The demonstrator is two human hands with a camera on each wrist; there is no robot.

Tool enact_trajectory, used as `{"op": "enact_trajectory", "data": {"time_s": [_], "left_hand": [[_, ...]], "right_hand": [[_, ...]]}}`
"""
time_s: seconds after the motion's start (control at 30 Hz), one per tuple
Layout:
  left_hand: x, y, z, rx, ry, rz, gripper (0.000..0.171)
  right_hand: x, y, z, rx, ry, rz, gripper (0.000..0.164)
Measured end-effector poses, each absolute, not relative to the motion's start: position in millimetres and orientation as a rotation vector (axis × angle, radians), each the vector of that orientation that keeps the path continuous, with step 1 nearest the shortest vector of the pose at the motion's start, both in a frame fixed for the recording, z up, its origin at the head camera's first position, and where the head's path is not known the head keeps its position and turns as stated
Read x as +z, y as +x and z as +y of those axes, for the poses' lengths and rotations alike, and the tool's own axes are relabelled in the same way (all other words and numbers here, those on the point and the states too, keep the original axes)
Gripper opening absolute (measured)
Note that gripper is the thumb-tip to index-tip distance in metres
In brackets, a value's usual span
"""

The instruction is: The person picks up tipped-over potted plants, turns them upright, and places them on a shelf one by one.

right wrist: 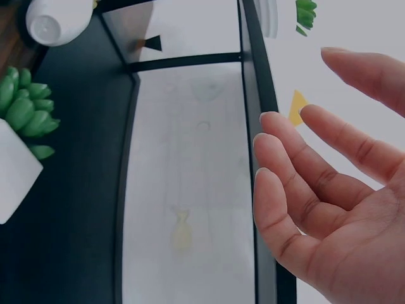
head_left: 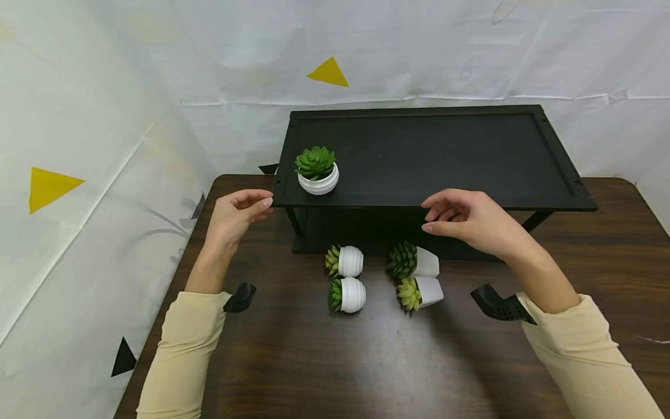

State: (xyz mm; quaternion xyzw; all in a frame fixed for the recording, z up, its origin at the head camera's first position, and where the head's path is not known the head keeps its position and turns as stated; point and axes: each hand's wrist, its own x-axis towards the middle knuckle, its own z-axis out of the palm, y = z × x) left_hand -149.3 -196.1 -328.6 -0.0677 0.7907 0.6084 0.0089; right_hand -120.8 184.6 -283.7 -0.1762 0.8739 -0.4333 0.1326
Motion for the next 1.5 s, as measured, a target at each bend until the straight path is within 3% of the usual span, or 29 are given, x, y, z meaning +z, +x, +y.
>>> {"op": "enact_trajectory", "data": {"time_s": [0.57, 1.5], "left_hand": [[-327.4, -148.9, -195.8, 1.935, -0.206, 2.445, 0.029], [-328.0, -149.5, -195.7, 1.941, -0.223, 2.432, 0.029]], "right_hand": [[-306.2, -110.0, 197.4, -1.24, -0.55, 2.555, 0.031], [-395.1, -84.9, 218.0, -1.229, -0.507, 2.426, 0.04]]}}
